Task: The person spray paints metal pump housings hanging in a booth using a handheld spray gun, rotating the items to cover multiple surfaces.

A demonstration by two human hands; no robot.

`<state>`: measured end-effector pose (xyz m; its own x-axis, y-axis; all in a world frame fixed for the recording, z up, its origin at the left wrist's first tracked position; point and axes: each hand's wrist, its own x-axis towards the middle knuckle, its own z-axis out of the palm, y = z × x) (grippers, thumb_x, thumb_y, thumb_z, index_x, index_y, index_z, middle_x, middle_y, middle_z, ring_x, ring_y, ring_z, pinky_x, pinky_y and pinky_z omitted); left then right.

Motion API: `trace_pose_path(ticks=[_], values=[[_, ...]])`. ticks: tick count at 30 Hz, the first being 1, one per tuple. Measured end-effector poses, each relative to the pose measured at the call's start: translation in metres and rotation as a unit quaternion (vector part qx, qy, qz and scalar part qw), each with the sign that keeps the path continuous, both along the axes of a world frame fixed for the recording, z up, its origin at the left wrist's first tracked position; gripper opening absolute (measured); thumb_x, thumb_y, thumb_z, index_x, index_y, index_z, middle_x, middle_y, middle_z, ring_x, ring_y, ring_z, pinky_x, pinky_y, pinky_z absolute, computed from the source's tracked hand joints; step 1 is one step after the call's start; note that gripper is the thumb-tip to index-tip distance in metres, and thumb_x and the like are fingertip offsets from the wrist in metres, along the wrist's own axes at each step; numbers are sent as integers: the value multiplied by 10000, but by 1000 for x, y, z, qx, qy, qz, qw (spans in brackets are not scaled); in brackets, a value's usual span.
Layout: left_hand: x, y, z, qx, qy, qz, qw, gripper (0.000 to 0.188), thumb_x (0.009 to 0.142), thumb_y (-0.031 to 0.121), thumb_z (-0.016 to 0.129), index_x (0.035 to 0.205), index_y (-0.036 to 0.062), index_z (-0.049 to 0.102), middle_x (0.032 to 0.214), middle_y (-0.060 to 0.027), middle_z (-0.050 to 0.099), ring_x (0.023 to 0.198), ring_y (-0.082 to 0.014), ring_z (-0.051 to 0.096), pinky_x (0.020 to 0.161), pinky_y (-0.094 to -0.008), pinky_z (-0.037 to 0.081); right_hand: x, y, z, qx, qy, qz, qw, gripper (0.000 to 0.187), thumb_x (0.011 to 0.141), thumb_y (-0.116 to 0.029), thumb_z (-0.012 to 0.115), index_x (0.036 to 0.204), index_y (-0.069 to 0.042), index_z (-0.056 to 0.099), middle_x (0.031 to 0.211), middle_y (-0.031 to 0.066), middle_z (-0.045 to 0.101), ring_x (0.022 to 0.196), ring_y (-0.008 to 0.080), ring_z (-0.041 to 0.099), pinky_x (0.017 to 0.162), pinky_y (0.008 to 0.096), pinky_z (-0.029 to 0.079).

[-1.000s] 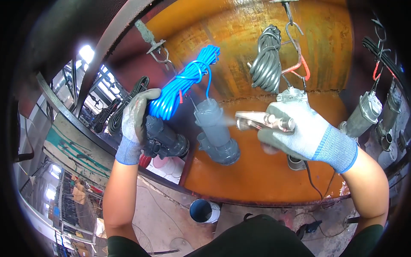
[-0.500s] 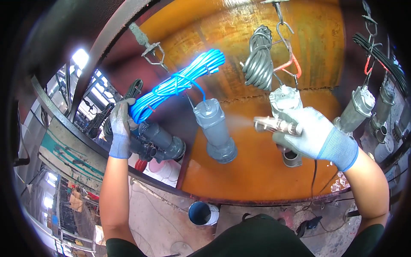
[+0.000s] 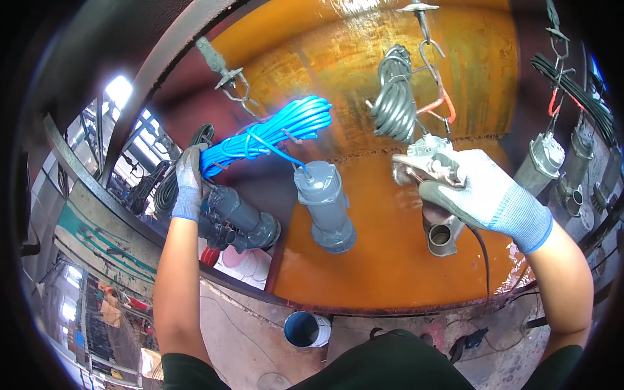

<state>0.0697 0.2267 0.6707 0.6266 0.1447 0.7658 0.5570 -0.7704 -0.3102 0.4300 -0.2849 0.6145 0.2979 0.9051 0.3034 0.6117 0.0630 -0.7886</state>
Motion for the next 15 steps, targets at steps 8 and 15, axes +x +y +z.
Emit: trace_pose_path(ticks=[8,15], values=[[-6,-27,-9,-142,-133,-148,970,350,1084,195,491,1217,22,764,1235,-197,743,1191,-343,692,1081,-427,506,-64,0,49,-62,-15,66,996,304,963,-105,712,1253,-14,716,743,78,707,658,128,668,658,311,561],[9,-92,-24,-148,-189,-216,946,275,1028,157,635,1229,8,748,1259,-179,704,1220,-364,643,1105,-456,468,-93,36,49,-9,-283,49,958,249,923,-262,791,890,-60,649,767,163,631,767,357,672,709,473,539]])
